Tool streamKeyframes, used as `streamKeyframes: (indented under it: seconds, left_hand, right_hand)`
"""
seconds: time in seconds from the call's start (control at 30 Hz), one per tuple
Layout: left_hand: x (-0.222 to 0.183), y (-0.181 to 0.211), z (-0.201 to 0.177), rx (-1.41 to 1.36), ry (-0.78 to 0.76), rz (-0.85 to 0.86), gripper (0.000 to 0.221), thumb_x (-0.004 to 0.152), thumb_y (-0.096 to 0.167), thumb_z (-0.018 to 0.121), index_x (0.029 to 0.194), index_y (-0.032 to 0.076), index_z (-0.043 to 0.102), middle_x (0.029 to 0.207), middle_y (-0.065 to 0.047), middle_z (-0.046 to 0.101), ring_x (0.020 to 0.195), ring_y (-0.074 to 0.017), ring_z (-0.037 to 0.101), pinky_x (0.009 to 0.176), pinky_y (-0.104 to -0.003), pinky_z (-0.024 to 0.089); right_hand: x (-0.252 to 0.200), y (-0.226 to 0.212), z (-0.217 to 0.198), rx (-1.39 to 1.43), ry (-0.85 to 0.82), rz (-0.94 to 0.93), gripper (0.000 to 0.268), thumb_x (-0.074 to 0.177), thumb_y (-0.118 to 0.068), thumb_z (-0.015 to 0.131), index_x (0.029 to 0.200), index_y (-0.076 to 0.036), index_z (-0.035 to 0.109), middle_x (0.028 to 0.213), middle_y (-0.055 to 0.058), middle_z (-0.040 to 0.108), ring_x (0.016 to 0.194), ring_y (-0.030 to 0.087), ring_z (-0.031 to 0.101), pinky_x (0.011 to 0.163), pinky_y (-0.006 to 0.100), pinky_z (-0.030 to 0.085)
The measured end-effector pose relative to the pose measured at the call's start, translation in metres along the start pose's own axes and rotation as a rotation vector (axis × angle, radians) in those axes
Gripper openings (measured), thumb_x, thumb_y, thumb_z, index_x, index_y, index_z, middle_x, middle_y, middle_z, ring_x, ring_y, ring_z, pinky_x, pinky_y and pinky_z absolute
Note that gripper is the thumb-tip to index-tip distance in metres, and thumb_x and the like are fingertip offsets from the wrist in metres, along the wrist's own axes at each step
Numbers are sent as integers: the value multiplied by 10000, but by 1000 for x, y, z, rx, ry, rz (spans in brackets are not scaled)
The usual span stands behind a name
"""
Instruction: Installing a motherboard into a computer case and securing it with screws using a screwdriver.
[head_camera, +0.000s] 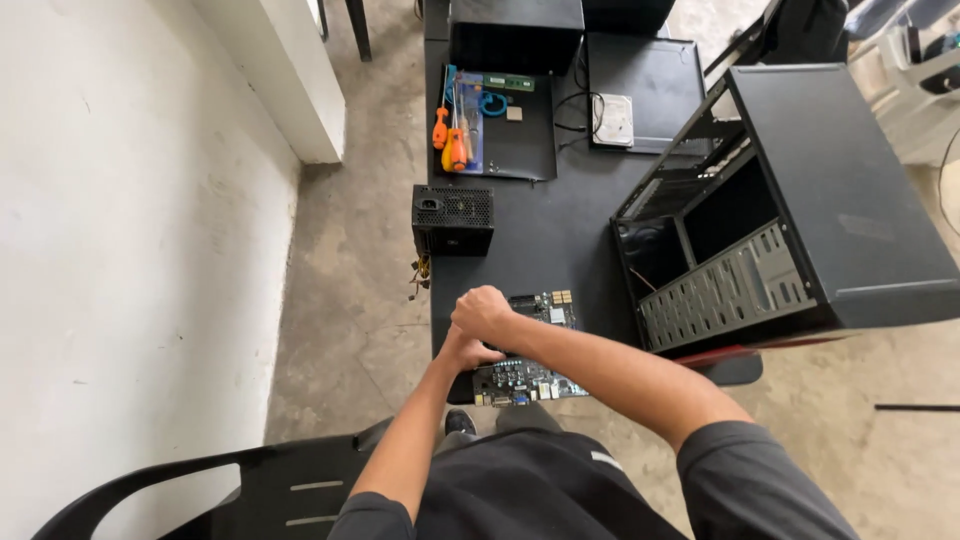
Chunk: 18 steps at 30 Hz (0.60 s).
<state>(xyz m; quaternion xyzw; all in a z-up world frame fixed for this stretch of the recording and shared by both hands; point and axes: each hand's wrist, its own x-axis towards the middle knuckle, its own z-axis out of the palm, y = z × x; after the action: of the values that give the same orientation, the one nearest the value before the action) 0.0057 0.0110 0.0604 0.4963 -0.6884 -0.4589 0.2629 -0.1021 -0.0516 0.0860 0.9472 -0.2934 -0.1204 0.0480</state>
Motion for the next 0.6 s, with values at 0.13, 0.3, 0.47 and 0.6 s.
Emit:
streamKeyframes:
  seconds: [0.13,0.3,0.47,0.6]
  left_hand:
    - [12,-31,22,7,11,-52,896,576,496,928,1347,123,663,1247,-145,721,1177,-427,639,978,-528,567]
    - [21,-53,28,-40,4,-83,701,605,373,912,1228,120,711,919,-77,700,880,-298,606,767,-474,446]
    - [18,-55,35,-148,-23,-144,957,596,165,979,1452,39,569,1328,-194,662,1214,-394,630,939,-380,652]
    - [22,-71,44,-233,-45,-217,1211,613,138,986,1620,97,313,1595,-129,434,1372,-418,495,1055,-422,591]
  right_hand:
    - [-4,-3,-8,24,-25,164,107,874,-163,633,815,-114,707,791,73,580,656,276,697,494,452,544]
    - [-3,12,-10,-51,14,76,120,846,-179,674,743,-122,698,729,88,596,675,289,688,530,456,544]
    - [-6,18,-20,40,-143,220,175,946,-113,525,982,-113,696,876,76,681,824,325,750,601,485,576]
    - [-3,19,-36,-7,-162,109,170,909,-141,586,878,-154,752,872,89,702,834,321,757,674,494,551]
